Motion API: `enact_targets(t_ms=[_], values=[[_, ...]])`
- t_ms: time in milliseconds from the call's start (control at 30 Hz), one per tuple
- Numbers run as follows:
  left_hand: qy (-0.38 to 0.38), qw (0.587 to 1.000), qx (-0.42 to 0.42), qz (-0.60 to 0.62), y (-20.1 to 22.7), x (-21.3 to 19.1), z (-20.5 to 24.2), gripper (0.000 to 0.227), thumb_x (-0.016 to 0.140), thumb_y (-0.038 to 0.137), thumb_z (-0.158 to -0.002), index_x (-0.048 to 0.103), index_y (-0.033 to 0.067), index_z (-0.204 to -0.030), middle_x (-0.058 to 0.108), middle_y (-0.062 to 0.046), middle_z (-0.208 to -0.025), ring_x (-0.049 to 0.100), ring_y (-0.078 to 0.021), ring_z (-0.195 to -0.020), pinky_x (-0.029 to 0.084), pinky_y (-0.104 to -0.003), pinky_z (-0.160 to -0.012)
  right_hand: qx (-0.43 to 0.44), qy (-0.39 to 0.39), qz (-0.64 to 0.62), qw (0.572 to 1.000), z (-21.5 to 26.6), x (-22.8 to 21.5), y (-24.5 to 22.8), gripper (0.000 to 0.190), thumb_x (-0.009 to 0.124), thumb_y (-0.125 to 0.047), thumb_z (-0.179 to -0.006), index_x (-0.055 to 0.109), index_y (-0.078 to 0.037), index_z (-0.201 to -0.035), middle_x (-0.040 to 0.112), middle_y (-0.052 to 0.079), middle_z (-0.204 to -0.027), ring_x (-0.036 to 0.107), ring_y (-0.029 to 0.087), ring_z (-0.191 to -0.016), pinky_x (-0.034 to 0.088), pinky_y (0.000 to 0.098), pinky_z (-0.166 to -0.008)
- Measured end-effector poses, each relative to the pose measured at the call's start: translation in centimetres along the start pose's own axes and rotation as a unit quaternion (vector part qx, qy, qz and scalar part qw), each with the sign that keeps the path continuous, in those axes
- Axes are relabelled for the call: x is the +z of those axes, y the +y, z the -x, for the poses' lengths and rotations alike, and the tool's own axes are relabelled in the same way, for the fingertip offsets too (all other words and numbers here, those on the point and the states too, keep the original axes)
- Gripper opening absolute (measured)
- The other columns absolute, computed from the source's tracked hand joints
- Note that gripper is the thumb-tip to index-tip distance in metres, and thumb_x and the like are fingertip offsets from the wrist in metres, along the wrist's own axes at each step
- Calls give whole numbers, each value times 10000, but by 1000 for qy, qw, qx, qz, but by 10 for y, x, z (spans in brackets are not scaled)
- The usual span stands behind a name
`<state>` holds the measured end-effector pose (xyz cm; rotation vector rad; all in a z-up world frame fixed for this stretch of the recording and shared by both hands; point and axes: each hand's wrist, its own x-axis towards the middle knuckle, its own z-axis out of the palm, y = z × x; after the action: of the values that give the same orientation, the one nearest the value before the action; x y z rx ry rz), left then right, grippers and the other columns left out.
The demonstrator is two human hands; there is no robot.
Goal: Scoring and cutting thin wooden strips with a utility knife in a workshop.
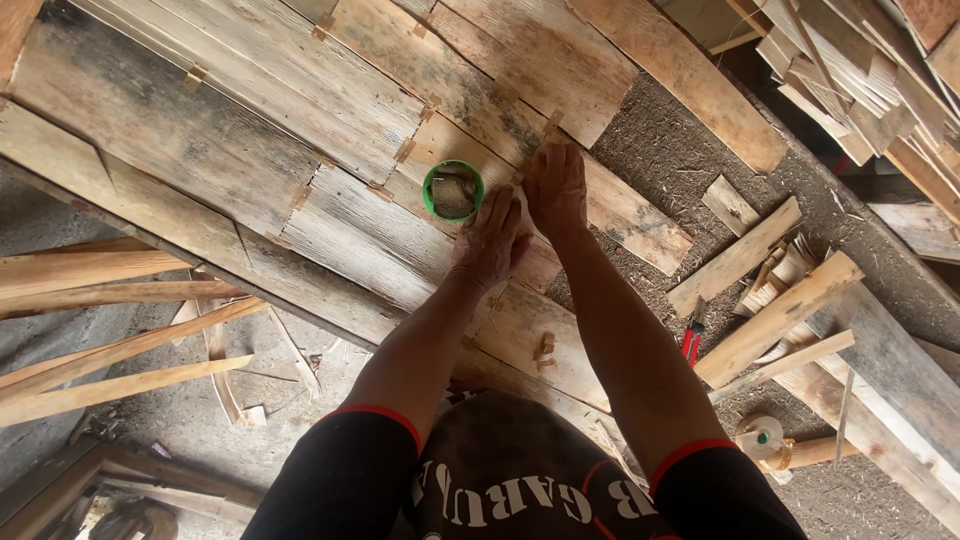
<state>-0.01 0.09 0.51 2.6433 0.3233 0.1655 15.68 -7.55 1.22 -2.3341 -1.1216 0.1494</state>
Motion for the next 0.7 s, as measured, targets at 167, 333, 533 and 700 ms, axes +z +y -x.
enact_targets(t_ms=[167, 333, 533, 700], values=[[-23, 999, -31, 24, 1, 0, 1, 602, 647, 406, -948, 494, -29, -1335, 370, -208, -1552, 338, -343, -1493, 451, -462, -1125, -26, -11, -17, 999, -1, -10, -8, 533, 844, -184, -887, 460, -37, -1227, 450, 187, -1141, 506, 360, -1057, 478, 480, -872], [-37, 998, -41, 21, 0, 4, 1, 566, 647, 416, -958, 510, 0, -1317, 362, -192, -1555, 342, -337, -1510, 477, -469, -1117, -4, -42, -54, 998, -5, -16, -1, 488, 834, -178, -840, 520, -74, -1198, 518, 150, -1148, 585, 287, -968, 544, 409, -790], [-37, 998, -16, -39, 5, -11, -2, 678, 571, 435, -973, 437, 14, -1488, 237, -161, -1658, 341, -329, -1475, 466, -453, -1113, 98, -24, -88, 991, -20, -10, 17, 357, 905, -287, -913, 613, -91, -973, 596, 50, -880, 594, 184, -727, 524, 349, -660], [-43, 998, -16, -48, 4, -3, -2, 724, 509, 460, -1005, 382, 19, -1565, 155, -136, -1713, 324, -327, -1493, 434, -426, -1145, 180, -94, -76, 976, -38, -29, -2, 470, 965, -347, -742, 600, -80, -871, 615, 43, -738, 577, 181, -652, 496, 343, -590]])
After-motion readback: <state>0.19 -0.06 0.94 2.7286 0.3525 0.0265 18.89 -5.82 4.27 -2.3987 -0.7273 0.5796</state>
